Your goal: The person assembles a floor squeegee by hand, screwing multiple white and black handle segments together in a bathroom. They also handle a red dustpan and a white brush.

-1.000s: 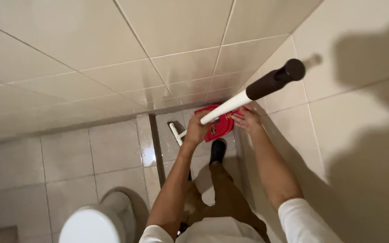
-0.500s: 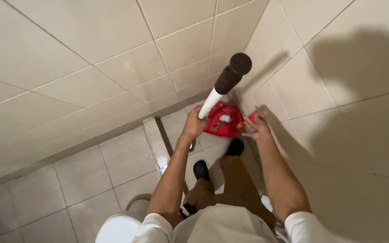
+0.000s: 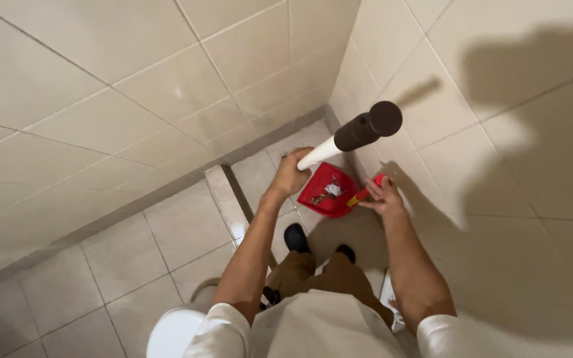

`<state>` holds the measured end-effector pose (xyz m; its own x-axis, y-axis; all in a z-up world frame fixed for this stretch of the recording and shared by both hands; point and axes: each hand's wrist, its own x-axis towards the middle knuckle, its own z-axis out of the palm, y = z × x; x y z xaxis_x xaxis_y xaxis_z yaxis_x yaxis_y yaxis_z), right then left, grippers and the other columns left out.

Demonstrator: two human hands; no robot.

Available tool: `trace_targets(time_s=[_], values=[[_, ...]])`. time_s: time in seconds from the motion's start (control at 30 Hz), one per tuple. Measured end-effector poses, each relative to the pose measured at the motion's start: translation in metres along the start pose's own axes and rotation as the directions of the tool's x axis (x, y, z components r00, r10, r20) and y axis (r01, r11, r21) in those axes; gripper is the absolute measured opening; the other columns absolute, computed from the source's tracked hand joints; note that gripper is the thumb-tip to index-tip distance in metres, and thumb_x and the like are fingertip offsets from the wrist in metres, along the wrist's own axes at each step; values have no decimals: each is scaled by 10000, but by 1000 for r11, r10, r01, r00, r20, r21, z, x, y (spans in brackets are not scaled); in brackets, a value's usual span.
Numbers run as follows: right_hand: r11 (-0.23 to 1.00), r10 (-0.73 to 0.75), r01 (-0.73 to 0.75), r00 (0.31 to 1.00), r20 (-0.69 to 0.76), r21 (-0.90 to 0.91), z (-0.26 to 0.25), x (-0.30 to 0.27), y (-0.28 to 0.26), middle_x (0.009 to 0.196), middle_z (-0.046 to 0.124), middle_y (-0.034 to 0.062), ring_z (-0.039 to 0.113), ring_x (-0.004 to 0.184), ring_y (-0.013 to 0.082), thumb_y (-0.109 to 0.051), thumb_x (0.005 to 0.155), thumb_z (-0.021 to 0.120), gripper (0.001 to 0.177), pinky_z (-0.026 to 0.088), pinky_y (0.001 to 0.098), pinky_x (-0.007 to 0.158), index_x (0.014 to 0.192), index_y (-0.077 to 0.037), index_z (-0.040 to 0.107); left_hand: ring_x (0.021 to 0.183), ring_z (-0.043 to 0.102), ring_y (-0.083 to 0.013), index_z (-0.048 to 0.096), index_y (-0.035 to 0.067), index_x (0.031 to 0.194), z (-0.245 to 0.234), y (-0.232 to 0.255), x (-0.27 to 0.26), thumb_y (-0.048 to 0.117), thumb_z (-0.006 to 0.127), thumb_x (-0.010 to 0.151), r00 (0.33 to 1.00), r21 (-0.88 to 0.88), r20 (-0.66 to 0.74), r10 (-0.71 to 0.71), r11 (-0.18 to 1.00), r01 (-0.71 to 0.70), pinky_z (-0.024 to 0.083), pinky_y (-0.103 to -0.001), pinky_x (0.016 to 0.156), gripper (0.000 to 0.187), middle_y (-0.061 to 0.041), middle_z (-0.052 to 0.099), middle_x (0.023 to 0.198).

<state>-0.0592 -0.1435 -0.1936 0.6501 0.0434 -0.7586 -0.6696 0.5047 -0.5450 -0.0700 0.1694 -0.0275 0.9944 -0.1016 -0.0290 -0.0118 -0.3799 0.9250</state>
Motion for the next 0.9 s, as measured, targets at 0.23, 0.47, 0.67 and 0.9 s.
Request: trace_targets(time_s=[0.23, 0.47, 0.67, 0.9], values=[[992, 123, -119, 987, -104, 44, -11, -18, 17, 1507, 557, 112, 463, 1439, 308, -498, 1044, 392, 516, 330, 837, 1028, 1519, -345, 262, 1269, 612, -337, 673, 18, 1244, 21, 2, -8, -149, 541, 733, 1000, -3, 12, 16, 1000, -16, 454, -380, 1102, 553, -174, 664, 1324], [969, 185, -192, 981, -59, -153, -42, -33, 21, 1492, 505, 186, 468, 1386, 413, -367, 1012, 553, 589, 371, 790, 1040, 1541, -231, 333, 1262, 621, -345, 692, 34, 1175, 47, 17, -30, -119, 599, 750, 1000, 26, -9, 21, 999, -21, 475, -384, 1084, 462, -181, 643, 1359], [842, 175, -141, 984, 17, -521, -81, -43, -2, 1433, 550, 162, 484, 1335, 363, -447, 941, 632, 636, 386, 687, 1054, 1494, -180, 465, 1232, 616, -384, 731, 96, 1157, 74, 30, -44, -46, 685, 786, 997, 236, -69, -19, 971, 35, 480, -406, 1073, 399, -185, 675, 1276], [612, -167, 536, 807, 567, -582, 3, -147, -79, 1411, 626, 109, 609, 1299, 257, -283, 910, 751, 623, 474, 462, 1124, 1478, -152, 530, 1220, 592, -453, 774, 142, 1140, 103, 21, -49, -99, 629, 730, 978, 441, -184, 100, 897, -9, 455, -478, 1080, 498, -226, 594, 1390]])
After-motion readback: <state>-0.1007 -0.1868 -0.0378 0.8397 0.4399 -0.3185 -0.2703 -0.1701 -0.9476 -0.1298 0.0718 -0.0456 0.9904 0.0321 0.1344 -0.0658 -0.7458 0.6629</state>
